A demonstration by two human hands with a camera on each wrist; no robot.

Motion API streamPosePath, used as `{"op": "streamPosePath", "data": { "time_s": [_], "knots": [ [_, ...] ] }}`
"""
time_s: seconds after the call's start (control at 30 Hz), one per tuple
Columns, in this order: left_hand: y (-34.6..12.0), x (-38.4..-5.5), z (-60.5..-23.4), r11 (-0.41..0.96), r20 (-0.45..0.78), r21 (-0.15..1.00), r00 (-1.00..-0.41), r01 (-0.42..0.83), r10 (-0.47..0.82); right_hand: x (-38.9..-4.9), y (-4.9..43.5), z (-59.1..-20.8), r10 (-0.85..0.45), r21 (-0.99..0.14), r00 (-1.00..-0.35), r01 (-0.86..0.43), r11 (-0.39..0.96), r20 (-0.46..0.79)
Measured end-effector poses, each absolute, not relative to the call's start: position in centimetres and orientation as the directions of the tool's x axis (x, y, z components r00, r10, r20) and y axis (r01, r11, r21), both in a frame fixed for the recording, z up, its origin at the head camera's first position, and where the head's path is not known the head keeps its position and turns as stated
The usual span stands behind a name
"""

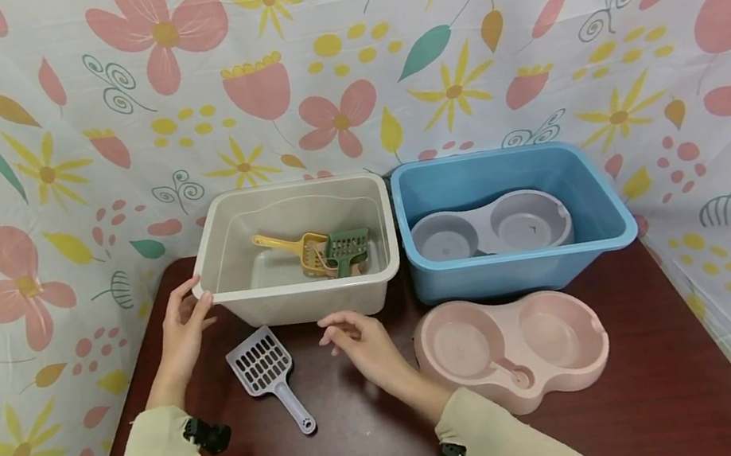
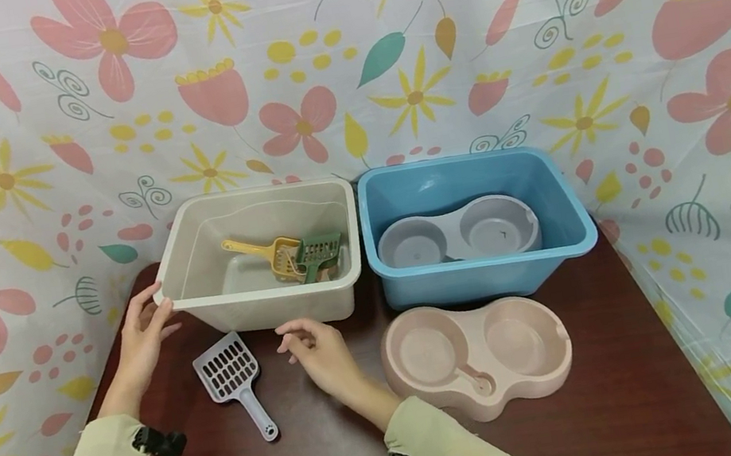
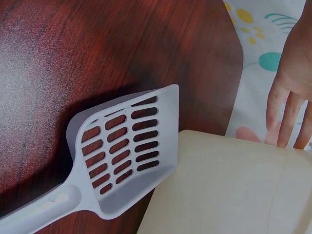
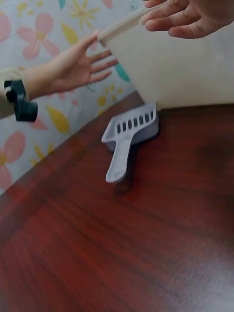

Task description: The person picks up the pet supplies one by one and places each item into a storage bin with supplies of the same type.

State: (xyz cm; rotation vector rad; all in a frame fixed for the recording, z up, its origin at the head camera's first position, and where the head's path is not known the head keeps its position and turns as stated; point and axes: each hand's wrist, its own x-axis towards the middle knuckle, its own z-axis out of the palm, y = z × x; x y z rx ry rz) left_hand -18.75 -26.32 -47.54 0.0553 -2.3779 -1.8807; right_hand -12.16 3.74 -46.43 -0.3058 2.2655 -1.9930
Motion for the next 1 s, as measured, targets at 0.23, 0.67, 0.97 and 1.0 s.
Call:
{"op": "streamPosePath", "data": {
  "time_s": [0.23, 0.67, 0.97, 1.0],
  "knots": [
    [-26.3, -18.8, -47.6, 0.227, 0.056, 0.973, -0.994, 0.033, -0.095, -10.6, 2.6, -44.8, -0.271, -0.994, -0.962, -0.043, 0.103, 0.013],
    [-25.2, -17.7, -45.4, 0.209, 0.04, 0.978, -0.995, 0.02, -0.091, -10.6, 0.0, -50.9, -0.288, -0.989, -0.957, 0.003, 0.147, -0.046],
    [-24.6, -17.2, -44.7, 0.224, 0.032, 0.975, -0.994, 0.009, -0.1, -9.6, -0.6, -52.4, -0.339, -0.975, -0.936, 0.022, 0.223, -0.098],
    [-24.7, -17.3, -44.9, 0.223, 0.029, 0.975, -0.995, 0.006, -0.1, -9.5, -0.7, -52.6, -0.341, -0.972, -0.935, 0.016, 0.233, -0.097]
  ]
}}
